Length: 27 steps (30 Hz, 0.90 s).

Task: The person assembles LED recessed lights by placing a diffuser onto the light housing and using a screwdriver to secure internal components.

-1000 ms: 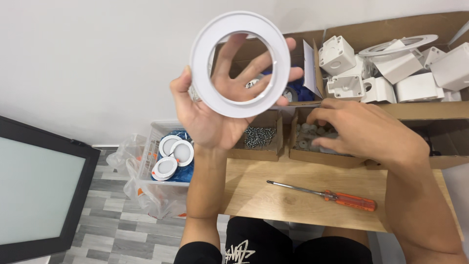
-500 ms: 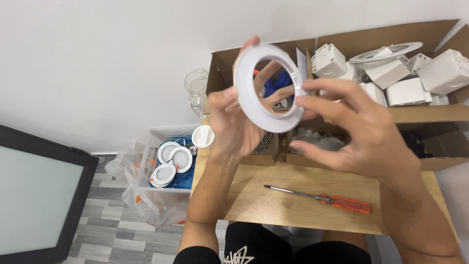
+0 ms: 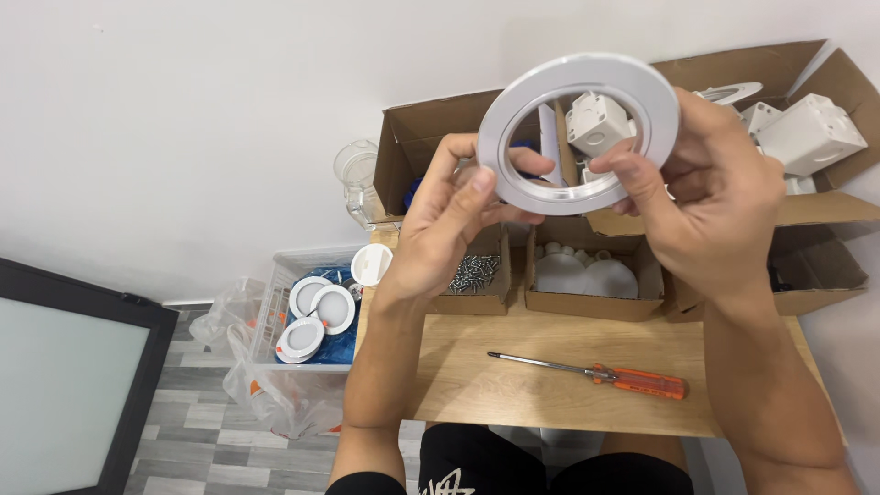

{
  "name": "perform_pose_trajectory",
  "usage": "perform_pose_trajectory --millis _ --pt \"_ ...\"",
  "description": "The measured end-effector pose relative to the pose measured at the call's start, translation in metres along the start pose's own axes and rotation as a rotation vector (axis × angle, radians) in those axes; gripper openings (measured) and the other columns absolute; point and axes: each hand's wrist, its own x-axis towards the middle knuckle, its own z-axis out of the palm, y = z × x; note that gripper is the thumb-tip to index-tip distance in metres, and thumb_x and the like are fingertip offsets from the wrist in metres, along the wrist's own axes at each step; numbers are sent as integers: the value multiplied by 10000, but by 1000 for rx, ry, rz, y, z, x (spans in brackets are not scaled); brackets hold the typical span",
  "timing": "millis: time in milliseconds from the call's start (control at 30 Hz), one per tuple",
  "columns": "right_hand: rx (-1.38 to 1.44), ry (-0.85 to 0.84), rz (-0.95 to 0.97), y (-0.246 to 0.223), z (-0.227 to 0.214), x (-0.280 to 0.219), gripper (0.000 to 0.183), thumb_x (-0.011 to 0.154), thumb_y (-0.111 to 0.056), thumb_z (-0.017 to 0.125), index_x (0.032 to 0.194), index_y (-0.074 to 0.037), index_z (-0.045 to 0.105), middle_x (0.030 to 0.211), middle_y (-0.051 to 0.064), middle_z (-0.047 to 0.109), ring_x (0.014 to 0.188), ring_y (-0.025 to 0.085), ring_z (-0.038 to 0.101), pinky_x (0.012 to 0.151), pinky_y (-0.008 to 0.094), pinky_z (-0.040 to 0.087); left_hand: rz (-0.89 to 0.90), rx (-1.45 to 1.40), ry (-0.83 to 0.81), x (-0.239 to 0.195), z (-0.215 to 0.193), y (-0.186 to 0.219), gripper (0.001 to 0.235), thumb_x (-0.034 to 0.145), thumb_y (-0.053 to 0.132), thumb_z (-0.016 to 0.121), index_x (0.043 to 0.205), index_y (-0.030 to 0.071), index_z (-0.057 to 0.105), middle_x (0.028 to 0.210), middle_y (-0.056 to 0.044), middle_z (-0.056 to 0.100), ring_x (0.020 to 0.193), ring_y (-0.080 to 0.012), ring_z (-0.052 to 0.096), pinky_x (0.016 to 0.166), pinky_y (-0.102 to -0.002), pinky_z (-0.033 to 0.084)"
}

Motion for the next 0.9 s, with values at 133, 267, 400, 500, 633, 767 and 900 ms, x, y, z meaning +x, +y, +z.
perform_pose_trajectory --millis 133,267,400,500,633,767,900 --pt "48 6 123 -6 -2 5 409 1173 -22 618 1487 198 475 1001 296 735 656 285 711 527 313 620 9 83 36 -1 7 3 346 1189 281 561 1438 62 462 1318 -193 735 1100 -307 771 969 -484 714" --pt "142 -26 152 -4 -5 7 365 1185 -48 547 1471 159 455 1046 286 728 551 273 670 460 279 549 60 223 54 -2 13 9 346 1187 191 567 1485 25 509 1290 -187 762 1106 -246 747 1003 -408 692" --pt "143 -19 169 1 -7 4 240 1194 4 579 1399 120 536 1195 274 722 588 278 699 472 256 495 149 558 122 -2 19 19 254 1179 138 572 1422 71 605 1313 -118 784 1231 -242 798 1074 -349 713" --pt "103 -50 27 12 -12 -1 163 1178 192 542 1322 140 599 1256 364 739 835 325 797 553 245 564 338 813 176 -2 16 18 223 1163 23 631 1372 83 677 1388 -104 774 1305 -227 788 1176 -327 644" --pt "123 -94 -114 15 -15 2 181 1103 201 617 1280 161 627 1329 423 687 1165 459 792 1082 494 708 423 726 95 -2 5 14 302 1138 -125 586 1305 95 707 1455 -177 720 1430 -342 729 1297 -432 595" --pt "79 -90 -119 8 -18 0 287 1015 310 500 1169 158 688 1408 400 668 1220 513 794 1076 478 686 381 604 100 -5 2 16 372 1148 -87 552 1259 188 775 1746 -199 450 1685 -380 506 1414 -505 531" --pt "130 -105 -104 7 -17 0 260 1069 65 542 1253 220 639 1451 456 620 1271 571 766 974 466 731 359 490 5 -8 3 22 317 1235 226 465 1450 68 636 1370 -177 765 1583 -307 521 1396 -515 488"
